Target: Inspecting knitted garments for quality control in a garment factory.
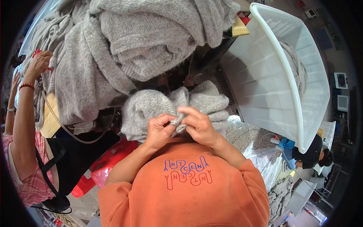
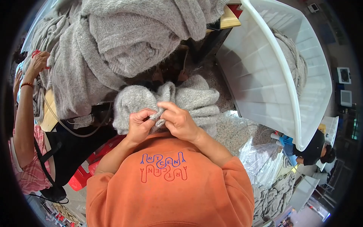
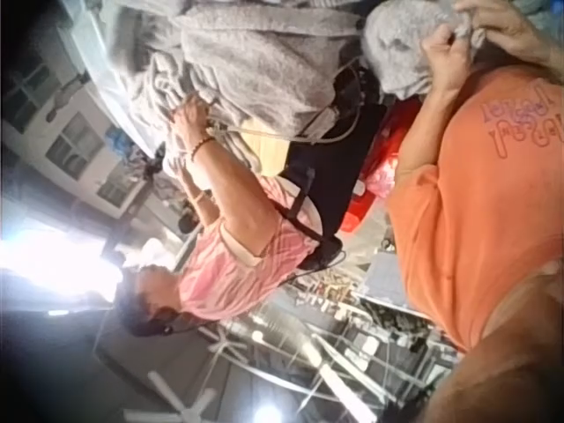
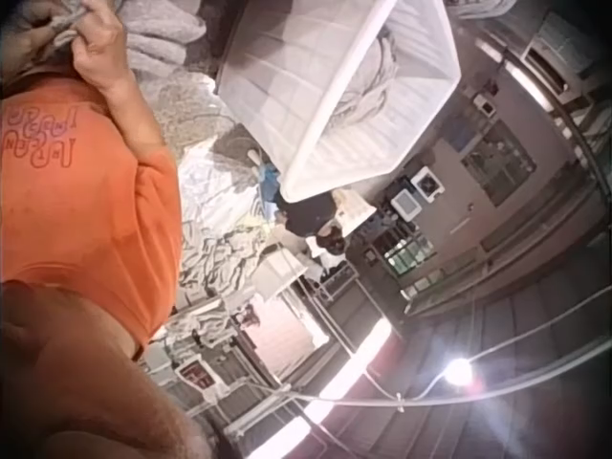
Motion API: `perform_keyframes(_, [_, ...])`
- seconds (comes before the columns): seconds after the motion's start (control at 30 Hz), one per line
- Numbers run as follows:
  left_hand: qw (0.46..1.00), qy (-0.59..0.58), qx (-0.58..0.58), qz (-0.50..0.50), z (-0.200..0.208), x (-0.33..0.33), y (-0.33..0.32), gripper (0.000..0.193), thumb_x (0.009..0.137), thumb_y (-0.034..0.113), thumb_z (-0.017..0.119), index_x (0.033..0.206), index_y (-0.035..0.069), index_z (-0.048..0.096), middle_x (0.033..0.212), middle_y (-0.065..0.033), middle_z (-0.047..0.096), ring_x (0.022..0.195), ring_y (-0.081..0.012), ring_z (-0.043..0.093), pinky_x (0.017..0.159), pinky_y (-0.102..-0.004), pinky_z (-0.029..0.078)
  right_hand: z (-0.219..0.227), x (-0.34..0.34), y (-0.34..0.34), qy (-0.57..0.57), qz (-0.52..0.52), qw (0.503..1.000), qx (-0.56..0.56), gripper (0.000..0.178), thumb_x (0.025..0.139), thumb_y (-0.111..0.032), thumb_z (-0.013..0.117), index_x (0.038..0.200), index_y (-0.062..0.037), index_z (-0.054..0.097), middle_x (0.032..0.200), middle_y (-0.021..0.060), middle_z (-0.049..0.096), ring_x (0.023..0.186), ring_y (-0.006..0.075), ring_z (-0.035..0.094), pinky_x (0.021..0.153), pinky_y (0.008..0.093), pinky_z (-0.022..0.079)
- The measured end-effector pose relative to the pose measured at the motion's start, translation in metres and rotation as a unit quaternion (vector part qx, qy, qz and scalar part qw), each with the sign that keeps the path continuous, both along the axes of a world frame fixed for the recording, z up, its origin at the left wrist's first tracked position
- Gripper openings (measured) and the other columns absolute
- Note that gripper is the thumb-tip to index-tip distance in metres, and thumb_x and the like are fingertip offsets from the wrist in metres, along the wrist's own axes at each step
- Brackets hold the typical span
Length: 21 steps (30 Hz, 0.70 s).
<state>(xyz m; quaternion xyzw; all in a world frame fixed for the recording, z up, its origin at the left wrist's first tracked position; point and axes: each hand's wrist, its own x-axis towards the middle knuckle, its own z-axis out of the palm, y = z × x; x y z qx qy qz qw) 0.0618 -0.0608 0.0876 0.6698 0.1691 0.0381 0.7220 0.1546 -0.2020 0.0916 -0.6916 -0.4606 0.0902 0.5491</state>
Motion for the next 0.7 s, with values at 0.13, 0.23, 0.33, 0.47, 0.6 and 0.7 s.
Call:
perform_keyframes(0.13, [0.989,-0.062,0.13,-0.02,-0.002,-0.001,0.002,0.017,0.07,-0.011,0.055,0.082,-0.002,0.063,0.076,-0.0057,0.062,0.069,-0.0121,0.057,0.062,-0.0233,0.045,0.016,0.004,0.0,0.355,0.005,0.923,-0.148,0.016,0.067,0.006,0.05,0.081,0.001,0.054,0.078,0.0138,0.06,0.065,0.0279,0.06,0.056,0.0321,0.048])
perform_keyframes(0.23, [0.979,-0.109,0.174,-0.004,-0.001,0.001,0.002,0.019,0.065,-0.01,0.055,0.08,-0.001,0.062,0.074,-0.0119,0.061,0.065,-0.0217,0.06,0.059,-0.0277,0.047,0.008,-0.001,0.003,0.212,-0.007,0.966,-0.146,0.011,0.069,0.003,0.049,0.08,0.0008,0.053,0.071,0.0137,0.059,0.064,0.029,0.061,0.058,0.0342,0.048])
perform_keyframes(0.33, [0.962,-0.116,0.249,-0.006,-0.003,0.0,0.003,0.023,0.062,-0.011,0.053,0.081,-0.001,0.061,0.072,-0.0126,0.059,0.065,-0.0253,0.059,0.058,-0.0296,0.048,-0.001,-0.008,0.003,0.163,-0.037,0.974,-0.15,0.009,0.07,0.0,0.049,0.078,0.0005,0.053,0.071,0.0159,0.058,0.066,0.0309,0.06,0.057,0.036,0.047])
perform_keyframes(0.47, [0.922,-0.159,0.353,0.009,0.0,0.002,0.001,0.03,0.058,-0.015,0.049,0.082,0.0,0.06,0.072,-0.0125,0.058,0.065,-0.0256,0.059,0.056,-0.0298,0.047,-0.013,-0.014,0.004,0.117,-0.062,0.983,-0.13,0.019,0.068,0.005,0.049,0.084,0.0018,0.057,0.069,0.0132,0.058,0.06,0.0229,0.061,0.051,0.0305,0.046])
perform_keyframes(0.6, [0.873,-0.196,0.447,0.023,-0.001,0.001,-0.007,0.028,0.057,-0.014,0.05,0.081,-0.002,0.058,0.071,-0.0131,0.057,0.063,-0.0274,0.058,0.053,-0.0326,0.048,-0.011,-0.017,0.01,0.05,-0.118,0.986,-0.11,0.012,0.066,0.003,0.051,0.077,0.0006,0.053,0.067,0.0151,0.055,0.059,0.0293,0.057,0.05,0.0347,0.044])
perform_keyframes(0.7, [0.863,-0.207,0.46,0.02,-0.002,0.0,-0.008,0.025,0.057,-0.013,0.05,0.079,-0.003,0.057,0.07,-0.0133,0.056,0.061,-0.0269,0.057,0.053,-0.0323,0.047,-0.013,-0.015,0.011,0.014,-0.138,0.984,-0.107,0.005,0.067,0.001,0.051,0.071,-0.0009,0.05,0.065,0.0139,0.054,0.057,0.0295,0.055,0.05,0.0354,0.044])
